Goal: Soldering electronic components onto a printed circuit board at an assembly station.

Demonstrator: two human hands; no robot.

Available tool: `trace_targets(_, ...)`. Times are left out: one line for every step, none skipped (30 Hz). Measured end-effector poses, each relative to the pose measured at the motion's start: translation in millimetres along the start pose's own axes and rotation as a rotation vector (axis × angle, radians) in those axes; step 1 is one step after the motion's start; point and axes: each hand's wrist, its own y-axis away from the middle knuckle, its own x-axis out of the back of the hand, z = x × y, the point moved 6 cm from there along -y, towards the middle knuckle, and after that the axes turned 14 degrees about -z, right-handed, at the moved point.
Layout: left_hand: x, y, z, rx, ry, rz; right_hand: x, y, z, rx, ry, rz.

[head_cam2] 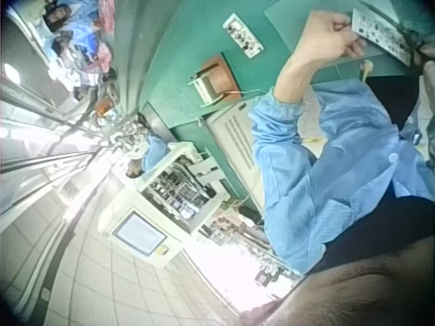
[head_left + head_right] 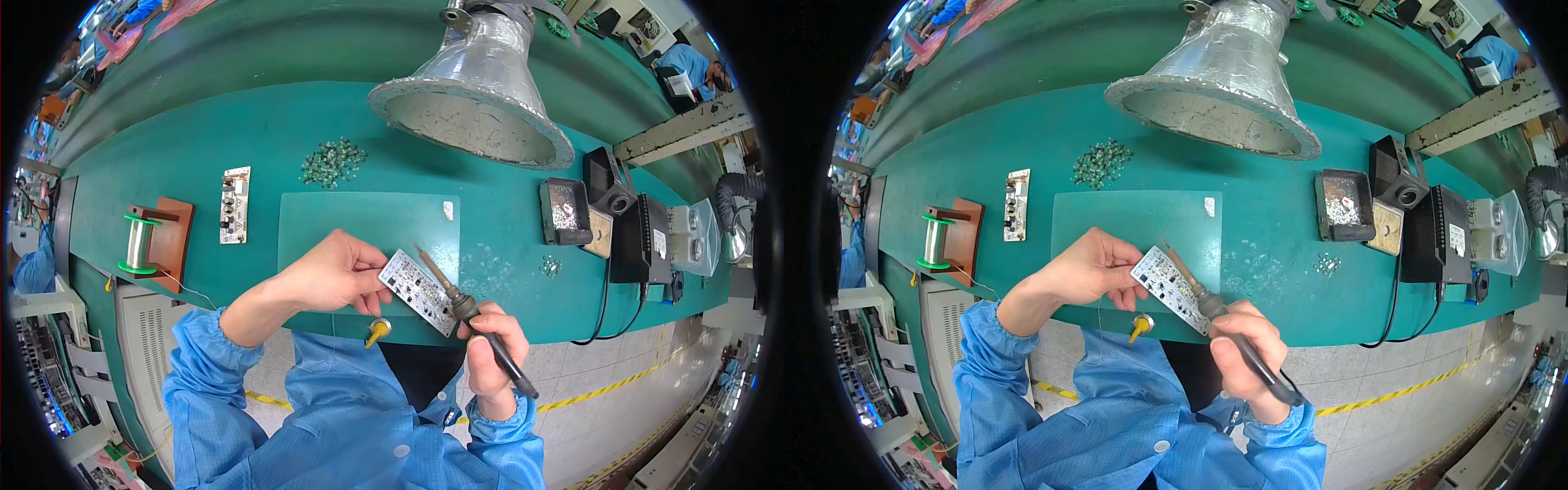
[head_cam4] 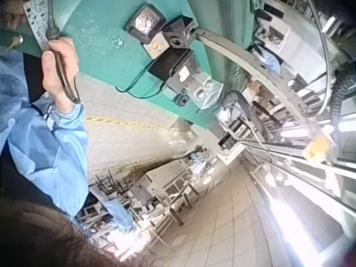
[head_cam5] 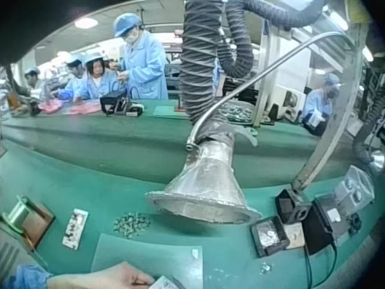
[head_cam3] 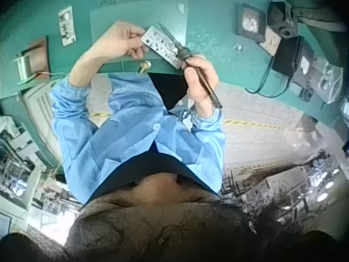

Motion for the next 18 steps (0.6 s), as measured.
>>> trace_targets(-1,0,1,0.014,-0.005,0.000,2,0,1,-0.017,-0.050,0.000)
trace_targets(-1,0,2,0.028,-0.010,0.000,4,0,2,-0.020,-0.117,0.013)
trace_targets(1,1,2,0.029,-0.009,0.004,5,-2,2,-0.020,-0.120,0.009)
trace_targets(2,2,1,0.047,0.002,-0.006,5,-4,3,-0.049,-0.174,0.000)
trace_targets(3,3,-1,0.066,0.012,-0.015,6,-5,5,-0.079,-0.228,-0.010)
trace_targets(3,3,-1,0.065,0.014,-0.014,8,-5,7,-0.081,-0.209,-0.015)
trace_targets(3,3,-2,0.078,0.010,-0.020,8,-6,6,-0.082,-0.209,-0.016)
trace_targets(3,2,-2,0.091,0.005,-0.026,10,-7,7,-0.111,-0.228,0.004)
trace_targets(3,2,-2,0.091,0.008,-0.025,11,-7,7,-0.141,-0.247,0.025)
trace_targets(2,2,-1,0.094,0.011,-0.031,15,-4,11,-0.156,-0.272,0.039)
trace_targets(1,2,-1,0.097,0.014,-0.037,17,-6,10,-0.158,-0.273,0.038)
trace_targets(1,3,0,0.098,0.015,-0.037,18,-8,10,-0.192,-0.272,0.033)
trace_targets(2,3,0,0.107,0.016,-0.031,19,-9,11,-0.227,-0.271,0.028)
trace_targets(2,4,0,0.115,0.017,-0.026,21,-8,15,-0.251,-0.300,0.020)
trace_targets(3,4,-1,0.116,0.017,-0.027,24,-7,17,-0.251,-0.300,0.021)
trace_targets(3,4,-1,0.121,0.025,-0.034,24,-6,19,-0.256,-0.310,-0.020)
trace_targets(3,4,-2,0.126,0.034,-0.040,23,-6,21,-0.260,-0.320,-0.060)
trace_targets(3,4,-2,0.127,0.035,-0.040,23,-5,23,-0.262,-0.321,-0.061)
